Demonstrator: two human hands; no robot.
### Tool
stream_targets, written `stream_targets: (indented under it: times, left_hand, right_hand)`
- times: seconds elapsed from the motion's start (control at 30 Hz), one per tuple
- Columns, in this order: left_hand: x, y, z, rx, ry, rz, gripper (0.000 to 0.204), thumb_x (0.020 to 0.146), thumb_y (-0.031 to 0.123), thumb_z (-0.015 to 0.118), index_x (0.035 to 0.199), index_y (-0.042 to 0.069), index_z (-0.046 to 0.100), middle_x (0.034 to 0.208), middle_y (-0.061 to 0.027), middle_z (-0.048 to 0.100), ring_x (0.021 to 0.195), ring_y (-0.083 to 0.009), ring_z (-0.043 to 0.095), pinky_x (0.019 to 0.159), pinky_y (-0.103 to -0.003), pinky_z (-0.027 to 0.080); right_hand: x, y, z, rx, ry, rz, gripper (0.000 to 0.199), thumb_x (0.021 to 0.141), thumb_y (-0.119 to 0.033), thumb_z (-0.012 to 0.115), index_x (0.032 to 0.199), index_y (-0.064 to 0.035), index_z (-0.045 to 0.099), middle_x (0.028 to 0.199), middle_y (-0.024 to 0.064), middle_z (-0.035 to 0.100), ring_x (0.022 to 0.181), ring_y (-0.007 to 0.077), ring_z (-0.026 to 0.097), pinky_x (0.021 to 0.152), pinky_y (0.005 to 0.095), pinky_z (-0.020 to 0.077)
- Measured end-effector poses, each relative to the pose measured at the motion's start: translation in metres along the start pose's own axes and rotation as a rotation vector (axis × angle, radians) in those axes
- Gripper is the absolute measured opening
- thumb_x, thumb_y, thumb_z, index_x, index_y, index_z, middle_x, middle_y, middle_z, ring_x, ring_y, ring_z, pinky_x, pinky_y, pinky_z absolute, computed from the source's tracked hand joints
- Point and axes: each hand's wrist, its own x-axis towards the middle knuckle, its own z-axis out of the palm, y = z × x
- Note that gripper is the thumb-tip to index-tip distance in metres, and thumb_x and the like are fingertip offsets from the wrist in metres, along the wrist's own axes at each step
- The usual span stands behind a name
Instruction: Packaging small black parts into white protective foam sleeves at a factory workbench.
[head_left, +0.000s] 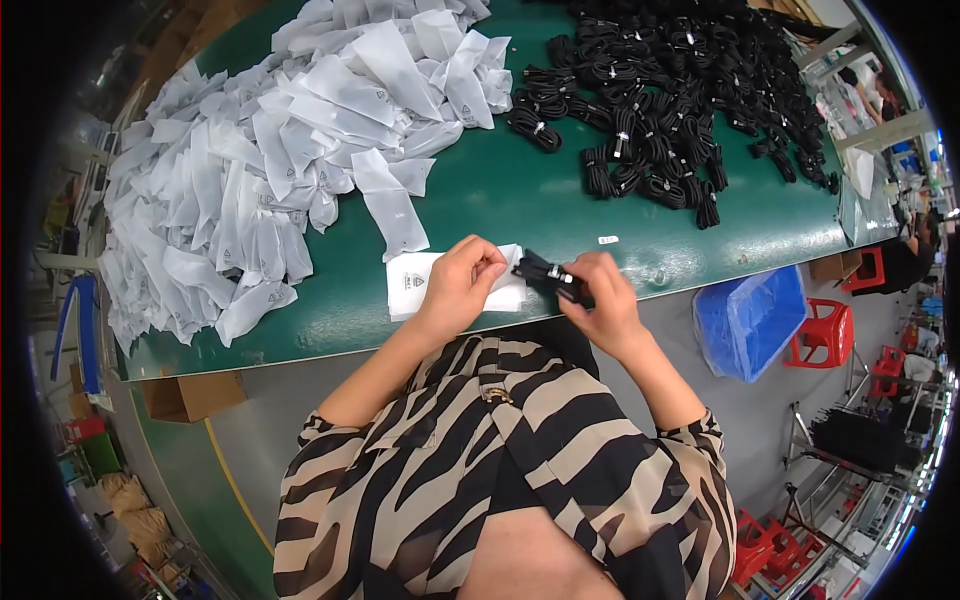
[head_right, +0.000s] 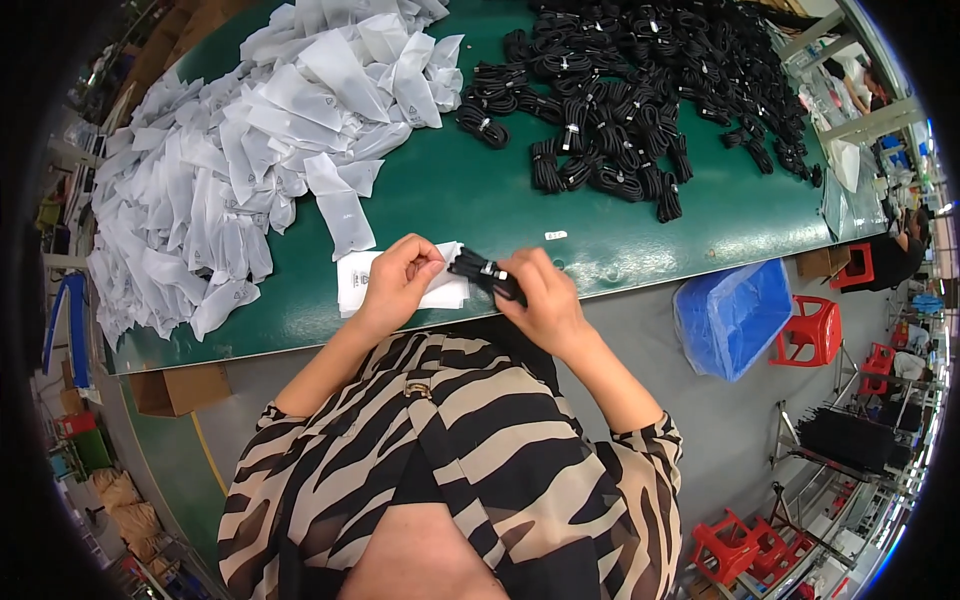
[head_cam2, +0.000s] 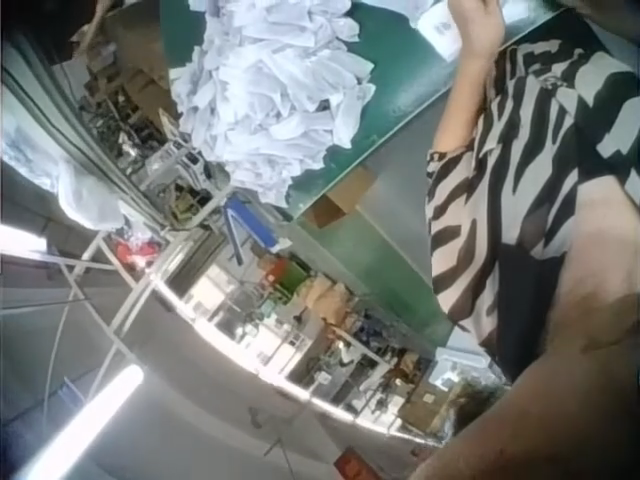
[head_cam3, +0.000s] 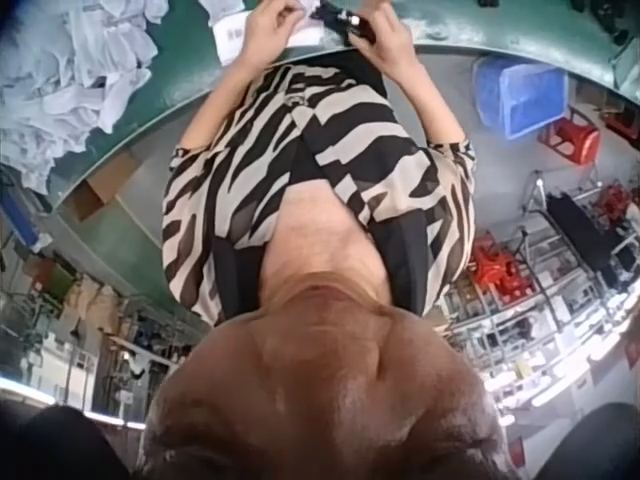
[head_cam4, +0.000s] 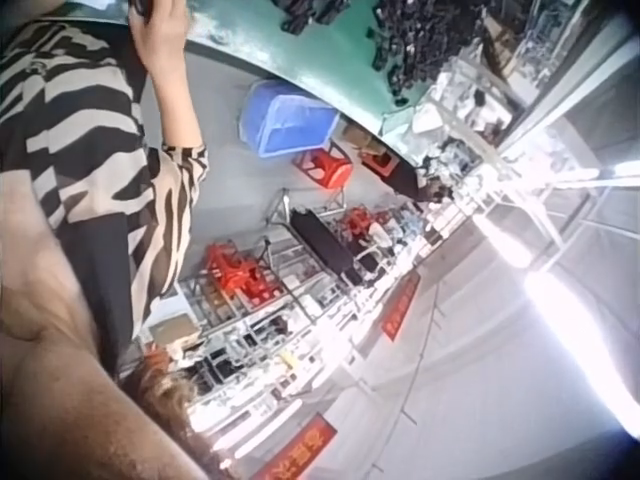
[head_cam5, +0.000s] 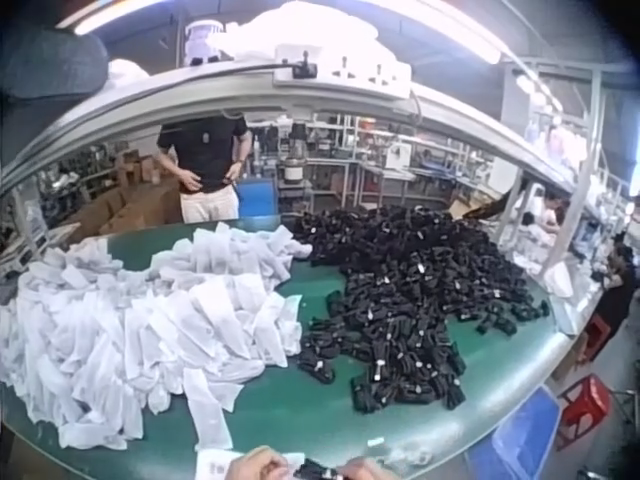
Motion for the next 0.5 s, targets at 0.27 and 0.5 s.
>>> stream_targets:
  times: [0.27, 0.5]
  left_hand:
    - [-0.004, 0.008, -0.001, -0.055, -0.032, 0.229, 0.003, 0.089, -0.003, 0.064, 0.090, 0.000, 0.062, 0.093, -0.0040, 0.062, 0.071, -0.0086, 0.049, 0.063, -0.022, 0.041]
    - [0.000, -0.001, -0.011, -0.091, -0.061, -0.017, 0.003, 0.089, 0.000, 0.065, 0.091, -0.001, 0.063, 0.094, -0.0044, 0.063, 0.078, -0.0096, 0.053, 0.070, -0.024, 0.044]
  right_hand:
    - [-0.003, 0.000, 0.006, 0.175, -0.129, 0.138, 0.038, 0.069, 0.005, 0.075, 0.102, -0.0008, 0.057, 0.094, 0.0103, 0.058, 0.066, 0.0159, 0.058, 0.054, 0.0269, 0.0475]
    - [-0.004, -0.002, 0.014, 0.057, 0.121, 0.176, 0.038, 0.067, 0.005, 0.076, 0.099, -0.0015, 0.056, 0.086, 0.0094, 0.058, 0.063, 0.0161, 0.057, 0.054, 0.0265, 0.0468]
